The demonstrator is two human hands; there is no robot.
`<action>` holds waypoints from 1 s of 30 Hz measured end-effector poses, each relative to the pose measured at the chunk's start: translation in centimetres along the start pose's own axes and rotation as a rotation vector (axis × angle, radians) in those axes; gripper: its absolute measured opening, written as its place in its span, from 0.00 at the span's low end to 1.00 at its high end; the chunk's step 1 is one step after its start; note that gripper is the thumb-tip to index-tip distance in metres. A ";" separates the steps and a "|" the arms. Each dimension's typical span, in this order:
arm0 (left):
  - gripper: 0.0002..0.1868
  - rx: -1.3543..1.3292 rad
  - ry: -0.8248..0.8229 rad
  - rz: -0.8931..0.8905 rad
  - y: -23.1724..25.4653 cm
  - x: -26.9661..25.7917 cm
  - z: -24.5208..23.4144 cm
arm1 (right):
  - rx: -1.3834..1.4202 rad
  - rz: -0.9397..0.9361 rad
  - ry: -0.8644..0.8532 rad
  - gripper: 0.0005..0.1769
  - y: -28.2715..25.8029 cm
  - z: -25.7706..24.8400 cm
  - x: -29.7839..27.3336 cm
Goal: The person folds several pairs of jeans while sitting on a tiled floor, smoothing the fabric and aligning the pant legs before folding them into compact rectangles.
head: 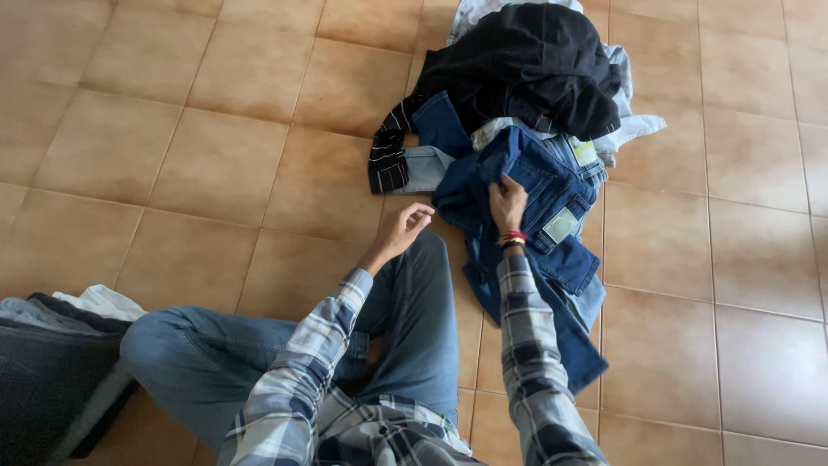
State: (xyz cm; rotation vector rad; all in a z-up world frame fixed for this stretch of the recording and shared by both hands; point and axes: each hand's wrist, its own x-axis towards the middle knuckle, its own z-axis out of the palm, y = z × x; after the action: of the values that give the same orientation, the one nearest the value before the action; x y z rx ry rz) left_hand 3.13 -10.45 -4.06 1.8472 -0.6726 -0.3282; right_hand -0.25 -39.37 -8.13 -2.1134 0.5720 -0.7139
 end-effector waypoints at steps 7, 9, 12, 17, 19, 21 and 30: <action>0.38 -0.760 -0.087 -0.342 1.5 0.3 -5.1 | 0.459 -0.182 -0.348 0.05 -19.3 2.3 -5.9; 0.40 -0.831 -0.026 -0.342 -0.4 0.1 -7.9 | 0.431 -0.316 -0.440 0.04 -24.3 3.8 -7.9; 0.36 -0.969 0.039 -0.285 -6.4 -1.6 -13.6 | 0.262 -0.465 -0.555 0.07 -29.3 6.1 -11.3; 0.26 -0.792 0.290 -0.418 -13.6 -11.3 -20.6 | 0.209 -0.672 -0.801 0.11 -31.9 12.8 -17.9; 0.23 -0.454 0.439 -0.458 -14.1 -14.8 -21.8 | 0.201 -0.749 -0.906 0.16 -31.4 13.9 -20.1; 0.21 -0.006 0.583 -0.462 -13.5 -17.3 -22.1 | 0.187 -0.767 -1.039 0.25 -30.4 13.7 -21.5; 0.12 0.537 0.755 0.074 -3.4 -14.0 -14.7 | 0.072 -0.440 -0.169 0.16 -22.1 7.6 -15.6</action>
State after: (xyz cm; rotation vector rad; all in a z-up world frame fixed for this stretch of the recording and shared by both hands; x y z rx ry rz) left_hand 0.58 9.92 -3.02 2.2249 -0.3024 0.6415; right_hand -3.38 -13.08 1.43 -2.2262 -0.0162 -0.7690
